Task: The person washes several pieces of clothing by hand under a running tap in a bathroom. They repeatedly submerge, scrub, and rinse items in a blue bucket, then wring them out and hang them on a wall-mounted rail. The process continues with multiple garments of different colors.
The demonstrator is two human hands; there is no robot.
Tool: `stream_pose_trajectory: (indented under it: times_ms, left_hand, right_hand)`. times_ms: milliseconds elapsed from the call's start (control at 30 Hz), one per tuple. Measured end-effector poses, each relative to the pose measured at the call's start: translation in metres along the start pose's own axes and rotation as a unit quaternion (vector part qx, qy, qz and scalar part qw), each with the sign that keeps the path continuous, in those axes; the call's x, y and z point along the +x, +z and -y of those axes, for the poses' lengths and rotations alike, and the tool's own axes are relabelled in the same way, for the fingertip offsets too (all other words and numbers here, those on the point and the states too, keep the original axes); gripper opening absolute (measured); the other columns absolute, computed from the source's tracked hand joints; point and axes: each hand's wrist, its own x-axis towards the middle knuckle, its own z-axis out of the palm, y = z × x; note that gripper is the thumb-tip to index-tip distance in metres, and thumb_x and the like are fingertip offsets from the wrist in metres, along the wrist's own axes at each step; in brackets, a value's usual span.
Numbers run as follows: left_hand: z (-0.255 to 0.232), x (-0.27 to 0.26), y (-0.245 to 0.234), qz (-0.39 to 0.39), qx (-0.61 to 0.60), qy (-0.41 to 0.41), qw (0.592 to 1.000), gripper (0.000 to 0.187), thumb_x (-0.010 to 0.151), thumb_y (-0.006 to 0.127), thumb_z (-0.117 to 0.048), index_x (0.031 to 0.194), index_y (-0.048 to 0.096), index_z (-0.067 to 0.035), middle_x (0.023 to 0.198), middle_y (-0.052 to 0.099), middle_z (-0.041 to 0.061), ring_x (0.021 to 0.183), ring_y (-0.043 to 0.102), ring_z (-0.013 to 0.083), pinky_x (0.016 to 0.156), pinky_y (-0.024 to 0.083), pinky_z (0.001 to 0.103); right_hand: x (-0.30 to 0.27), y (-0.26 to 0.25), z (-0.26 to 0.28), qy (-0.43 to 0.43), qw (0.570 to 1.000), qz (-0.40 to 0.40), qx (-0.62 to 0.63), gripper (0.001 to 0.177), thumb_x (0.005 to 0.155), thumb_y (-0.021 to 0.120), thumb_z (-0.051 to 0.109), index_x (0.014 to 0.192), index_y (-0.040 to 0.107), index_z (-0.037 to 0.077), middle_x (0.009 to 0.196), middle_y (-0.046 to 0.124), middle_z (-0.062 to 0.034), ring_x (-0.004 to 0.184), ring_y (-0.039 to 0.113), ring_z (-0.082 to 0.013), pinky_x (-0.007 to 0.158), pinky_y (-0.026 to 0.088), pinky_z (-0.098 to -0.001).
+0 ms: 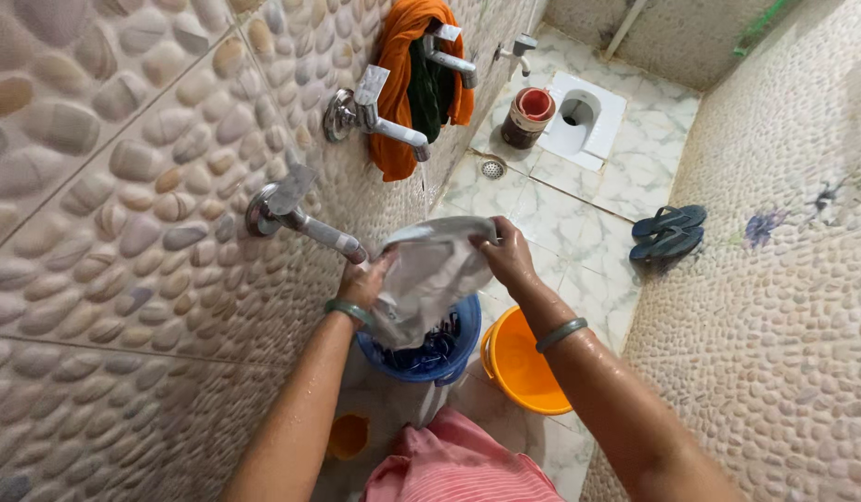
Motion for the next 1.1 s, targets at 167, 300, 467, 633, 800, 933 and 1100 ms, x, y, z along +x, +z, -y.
stream_pose_trajectory:
  times_ms: [167, 300, 467, 633, 800, 933, 1100]
  left_hand:
    - [-0.032, -0.002, 0.022, -0.001, 0.107, -0.050, 0.993, 0.060, 0.093, 0.067, -0.041, 0.142, 0.051, -0.010, 0.132, 0.064, 0.013, 0.119, 0.062, 0.0254, 0.098, 0.050, 0.037]
    - [-0.051, -0.021, 0.031, 0.023, 0.273, 0.020, 0.962, 0.047, 0.093, 0.064, -0.035, 0.135, 0.058, -0.015, 0.123, 0.066, 0.014, 0.109, 0.065, 0.0314, 0.092, 0.051, 0.042]
    - [-0.073, -0.070, 0.028, 0.057, 0.462, 0.123, 0.876, 0.035, 0.094, 0.061, -0.027, 0.127, 0.068, -0.020, 0.112, 0.070, 0.015, 0.097, 0.068, 0.0390, 0.084, 0.054, 0.049]
    - [-0.068, -0.115, 0.037, 0.063, 0.519, 0.285, 0.803, 0.023, 0.093, 0.059, -0.015, 0.113, 0.071, -0.018, 0.093, 0.068, 0.013, 0.082, 0.069, 0.0348, 0.069, 0.056, 0.048]
    - [-0.082, -0.160, 0.059, 0.099, 0.450, 0.428, 0.778, 0.025, 0.088, 0.059, -0.007, 0.110, 0.070, -0.015, 0.096, 0.069, 0.012, 0.075, 0.070, 0.0299, 0.058, 0.056, 0.041]
    - [-0.092, -0.176, 0.056, 0.166, 0.428, 0.372, 0.807, 0.024, 0.092, 0.060, -0.010, 0.113, 0.070, -0.013, 0.087, 0.069, 0.010, 0.074, 0.070, 0.0310, 0.060, 0.056, 0.043]
    - [-0.057, -0.164, 0.042, 0.112, 0.328, 0.357, 0.867, 0.029, 0.094, 0.059, -0.009, 0.121, 0.070, -0.013, 0.097, 0.073, 0.013, 0.081, 0.072, 0.0332, 0.070, 0.058, 0.044]
  right_hand:
    - [-0.037, 0.043, -0.050, -0.030, 0.996, 0.079, -0.041, 0.024, 0.088, 0.073, 0.021, 0.104, 0.072, 0.003, 0.094, 0.075, -0.0104, 0.086, 0.072, -0.0202, 0.080, 0.058, -0.0337]
    - [-0.075, 0.130, -0.088, 0.100, 0.913, 0.327, 0.223, 0.027, 0.098, 0.055, 0.022, 0.110, 0.072, 0.005, 0.102, 0.076, -0.0055, 0.099, 0.072, -0.0200, 0.087, 0.058, -0.0344]
    - [-0.063, 0.189, -0.086, 0.177, 0.874, 0.223, 0.394, 0.024, 0.099, 0.051, 0.015, 0.112, 0.069, 0.006, 0.104, 0.073, -0.0087, 0.100, 0.069, -0.0235, 0.091, 0.056, -0.0368]
    - [-0.068, 0.203, -0.071, 0.189, 0.863, 0.247, 0.398, 0.024, 0.099, 0.053, 0.016, 0.113, 0.069, 0.004, 0.104, 0.071, -0.0096, 0.098, 0.067, -0.0234, 0.088, 0.055, -0.0369]
    - [-0.061, 0.214, -0.066, 0.186, 0.863, 0.250, 0.399, 0.025, 0.099, 0.054, 0.017, 0.114, 0.068, 0.003, 0.103, 0.069, -0.0104, 0.095, 0.066, -0.0233, 0.085, 0.054, -0.0370]
    - [-0.055, 0.216, -0.064, 0.189, 0.864, 0.252, 0.393, 0.025, 0.099, 0.056, 0.017, 0.115, 0.068, 0.002, 0.102, 0.068, -0.0112, 0.093, 0.065, -0.0233, 0.082, 0.053, -0.0371]
    - [-0.032, 0.226, -0.047, 0.178, 0.868, 0.266, 0.380, 0.026, 0.099, 0.057, 0.018, 0.116, 0.068, 0.001, 0.101, 0.066, -0.0120, 0.090, 0.063, -0.0232, 0.079, 0.052, -0.0372]
